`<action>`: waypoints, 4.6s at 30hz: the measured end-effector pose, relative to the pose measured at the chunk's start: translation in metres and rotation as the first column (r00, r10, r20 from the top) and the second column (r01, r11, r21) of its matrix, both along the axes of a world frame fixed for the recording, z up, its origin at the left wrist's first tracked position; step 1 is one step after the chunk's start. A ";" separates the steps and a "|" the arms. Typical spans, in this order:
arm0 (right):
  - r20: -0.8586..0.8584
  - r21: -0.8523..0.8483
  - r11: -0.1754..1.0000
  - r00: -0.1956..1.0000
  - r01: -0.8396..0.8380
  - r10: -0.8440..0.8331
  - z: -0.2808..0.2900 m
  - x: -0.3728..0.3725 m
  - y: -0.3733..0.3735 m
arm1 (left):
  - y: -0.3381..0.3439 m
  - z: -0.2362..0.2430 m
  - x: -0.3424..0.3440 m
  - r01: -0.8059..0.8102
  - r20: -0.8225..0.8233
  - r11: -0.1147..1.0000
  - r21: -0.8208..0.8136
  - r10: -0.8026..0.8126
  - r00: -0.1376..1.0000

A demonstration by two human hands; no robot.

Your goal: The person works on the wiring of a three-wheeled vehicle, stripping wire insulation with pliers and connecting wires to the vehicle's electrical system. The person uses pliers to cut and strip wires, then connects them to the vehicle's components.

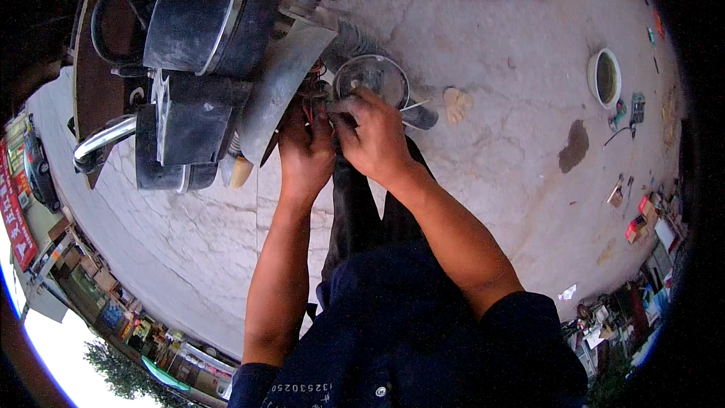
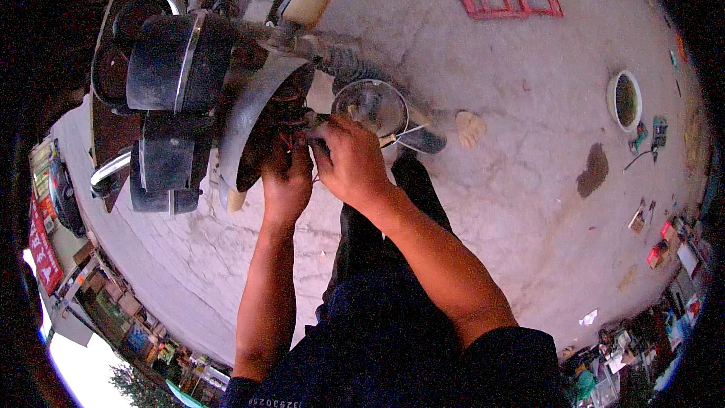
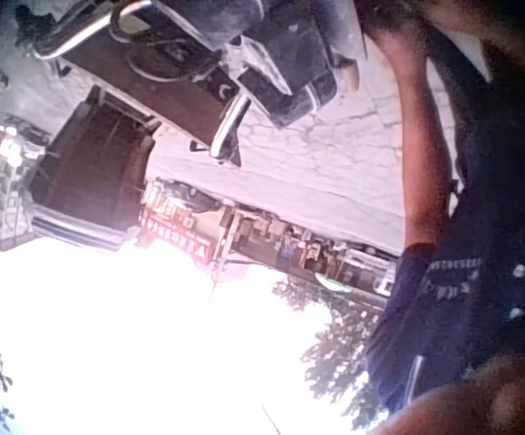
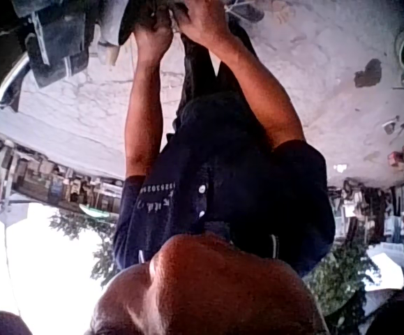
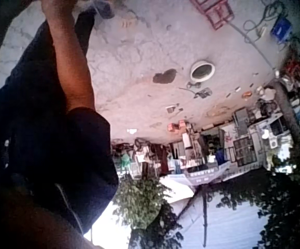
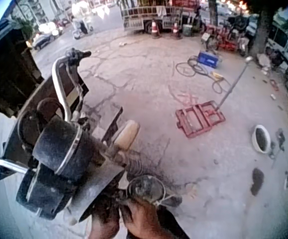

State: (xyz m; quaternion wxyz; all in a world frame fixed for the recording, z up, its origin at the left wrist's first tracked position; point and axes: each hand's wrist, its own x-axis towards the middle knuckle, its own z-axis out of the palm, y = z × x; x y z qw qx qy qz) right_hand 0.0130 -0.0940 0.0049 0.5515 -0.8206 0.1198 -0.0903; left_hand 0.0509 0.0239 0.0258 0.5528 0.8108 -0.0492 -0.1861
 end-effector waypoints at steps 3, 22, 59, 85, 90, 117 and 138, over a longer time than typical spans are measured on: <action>-0.057 -0.061 0.998 0.998 -0.025 0.021 0.000 0.002 0.002 | 0.010 -0.014 0.000 0.094 0.191 0.983 0.155 -0.123 0.974; -0.159 0.044 0.995 0.983 -0.089 0.095 0.002 0.006 -0.004 | 0.016 -0.008 0.000 0.024 0.108 0.997 0.072 -0.032 0.994; -0.267 0.048 0.972 0.935 -0.228 0.232 0.019 0.019 -0.009 | 0.020 -0.020 -0.008 -0.032 0.124 0.984 0.175 0.010 0.992; -0.246 0.323 0.935 0.941 -0.146 0.232 0.005 0.002 -0.010 | 0.017 -0.017 -0.021 -0.368 -0.286 0.876 -0.312 0.283 0.915; -0.298 0.525 0.838 0.889 -0.150 0.347 -0.006 0.002 -0.017 | 0.010 0.000 -0.028 -0.482 -0.415 0.814 -0.323 0.336 0.846; 0.037 -0.705 0.422 0.564 -0.570 0.825 0.028 0.059 -0.033 | 0.009 -0.014 -0.034 -0.432 0.417 0.898 0.087 0.361 0.834; -0.227 0.315 0.944 0.958 -0.100 0.177 0.003 -0.005 -0.003 | 0.007 -0.004 -0.035 -0.487 -0.281 0.848 -0.208 0.425 0.861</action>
